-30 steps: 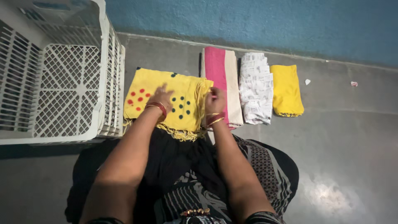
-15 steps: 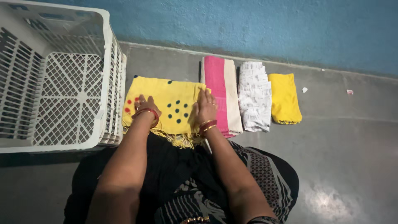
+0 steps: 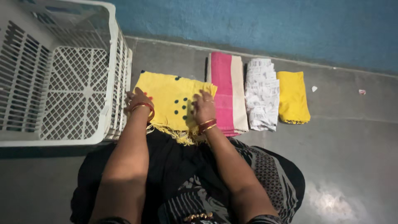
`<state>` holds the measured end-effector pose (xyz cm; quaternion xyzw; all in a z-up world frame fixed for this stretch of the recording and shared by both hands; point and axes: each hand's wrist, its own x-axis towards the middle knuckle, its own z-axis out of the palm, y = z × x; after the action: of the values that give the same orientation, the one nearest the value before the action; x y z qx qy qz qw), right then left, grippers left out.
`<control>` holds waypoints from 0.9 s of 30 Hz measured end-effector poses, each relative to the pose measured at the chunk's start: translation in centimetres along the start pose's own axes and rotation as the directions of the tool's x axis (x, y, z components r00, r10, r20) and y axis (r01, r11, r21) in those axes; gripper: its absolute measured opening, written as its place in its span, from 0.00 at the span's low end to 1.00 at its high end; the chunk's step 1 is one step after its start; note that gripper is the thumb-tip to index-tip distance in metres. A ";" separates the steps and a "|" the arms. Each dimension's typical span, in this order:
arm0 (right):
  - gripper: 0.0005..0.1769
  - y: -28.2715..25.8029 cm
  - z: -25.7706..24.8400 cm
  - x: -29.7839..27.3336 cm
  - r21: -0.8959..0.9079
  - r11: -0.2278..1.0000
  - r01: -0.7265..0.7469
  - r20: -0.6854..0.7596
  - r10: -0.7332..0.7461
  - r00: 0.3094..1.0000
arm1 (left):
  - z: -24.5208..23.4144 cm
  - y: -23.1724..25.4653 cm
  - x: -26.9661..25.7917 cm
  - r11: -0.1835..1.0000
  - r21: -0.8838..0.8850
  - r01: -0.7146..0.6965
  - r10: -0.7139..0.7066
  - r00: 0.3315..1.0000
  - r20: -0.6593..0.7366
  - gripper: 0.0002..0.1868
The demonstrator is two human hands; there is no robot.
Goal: The person folds several pieces of cloth on the floor and places them into a white plastic basket. The person folds a pink and white striped cloth, a yellow cloth with red dots, a white patterned cloth, and a solid yellow cloth, placing each into the basket after folding.
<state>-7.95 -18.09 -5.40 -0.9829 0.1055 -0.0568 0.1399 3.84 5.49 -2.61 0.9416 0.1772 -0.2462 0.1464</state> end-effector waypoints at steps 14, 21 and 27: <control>0.42 -1.7 -1.8 -1.7 0.070 0.978 0.196 0.144 -0.204 0.968 | -5.9 -0.3 -0.2 0.528 -0.800 -0.285 0.204 0.957 -0.205 0.11; 0.27 -2.5 -1.6 -1.1 -0.096 0.995 0.030 0.207 -0.010 0.978 | -6.1 -1.5 -0.2 0.680 -0.666 -0.307 0.232 0.952 -0.201 0.11; 0.29 -1.6 2.8 -1.0 0.231 0.937 0.263 0.154 -0.302 0.941 | -5.2 -0.2 0.5 0.551 -0.748 -0.369 0.362 0.914 -0.183 0.09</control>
<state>-8.18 -15.61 -7.72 -0.9688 -0.0573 0.0054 0.2409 6.31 7.70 1.44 0.8046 0.0660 -0.1075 0.5802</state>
